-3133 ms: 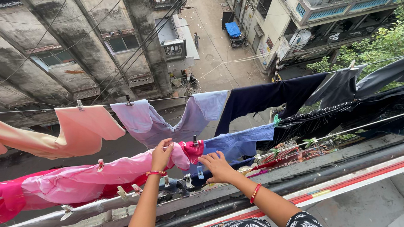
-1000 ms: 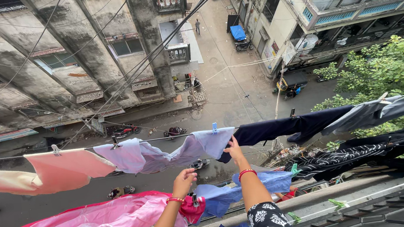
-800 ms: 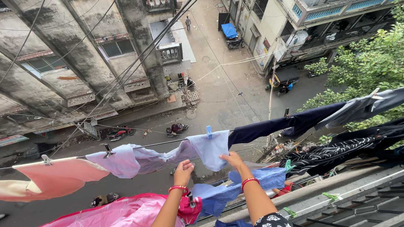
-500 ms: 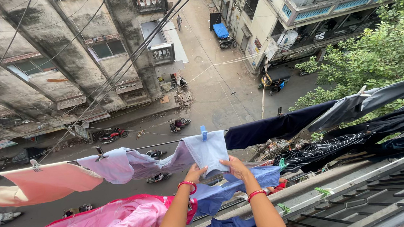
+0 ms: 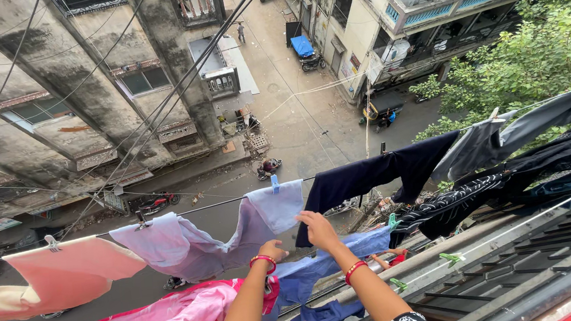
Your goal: The person hangs laundry on a wire line on a balcony using clothespins, adjusting a pink cloth, a peach cloth, and several dark garments.
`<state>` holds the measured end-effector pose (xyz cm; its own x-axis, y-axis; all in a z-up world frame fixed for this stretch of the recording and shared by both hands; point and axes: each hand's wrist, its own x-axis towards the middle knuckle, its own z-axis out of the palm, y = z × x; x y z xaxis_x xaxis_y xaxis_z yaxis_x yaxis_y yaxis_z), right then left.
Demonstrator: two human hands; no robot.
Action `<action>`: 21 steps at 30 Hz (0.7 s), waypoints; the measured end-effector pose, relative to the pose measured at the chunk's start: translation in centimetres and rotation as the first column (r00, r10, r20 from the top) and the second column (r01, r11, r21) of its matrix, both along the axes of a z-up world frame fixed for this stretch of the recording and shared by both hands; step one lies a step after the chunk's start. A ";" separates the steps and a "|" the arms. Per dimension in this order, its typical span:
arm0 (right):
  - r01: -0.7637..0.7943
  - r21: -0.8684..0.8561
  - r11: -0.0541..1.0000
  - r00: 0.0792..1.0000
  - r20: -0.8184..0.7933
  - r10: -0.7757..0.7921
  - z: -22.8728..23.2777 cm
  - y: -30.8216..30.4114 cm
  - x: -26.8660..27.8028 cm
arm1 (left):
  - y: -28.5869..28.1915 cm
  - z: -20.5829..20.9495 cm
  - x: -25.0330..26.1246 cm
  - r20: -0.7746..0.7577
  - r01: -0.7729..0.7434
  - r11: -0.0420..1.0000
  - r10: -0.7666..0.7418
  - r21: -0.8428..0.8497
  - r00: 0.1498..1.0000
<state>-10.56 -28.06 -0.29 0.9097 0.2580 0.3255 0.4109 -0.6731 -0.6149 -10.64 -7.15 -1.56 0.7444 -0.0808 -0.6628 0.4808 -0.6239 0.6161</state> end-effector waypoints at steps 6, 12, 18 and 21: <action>-0.151 -0.186 0.971 0.931 -0.357 0.076 1.6 1.5 0.4 | 6.9 1.7 -0.3 0.283 -0.105 0.994 0.112 -0.038 0.953; -0.101 -0.177 0.979 0.886 -0.464 0.008 3.8 -1.9 -1.2 | 18.2 4.7 -4.4 0.511 -0.407 0.911 0.385 -0.074 0.769; -0.008 -0.066 0.998 0.917 -0.399 -0.019 6.6 -5.6 -4.0 | 23.1 6.9 -9.1 0.545 -0.567 0.766 0.627 -0.302 0.557; 0.040 0.019 0.999 0.957 -0.289 -0.033 8.1 -7.9 -5.5 | 23.2 7.5 -9.9 0.496 -0.517 0.726 0.688 -0.454 0.530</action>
<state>-16.06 -35.95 7.81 0.9744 0.2182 0.0537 0.1892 -0.6677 -0.7199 -20.56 16.07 5.91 0.8819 0.4639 -0.0845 0.1630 -0.1318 0.9778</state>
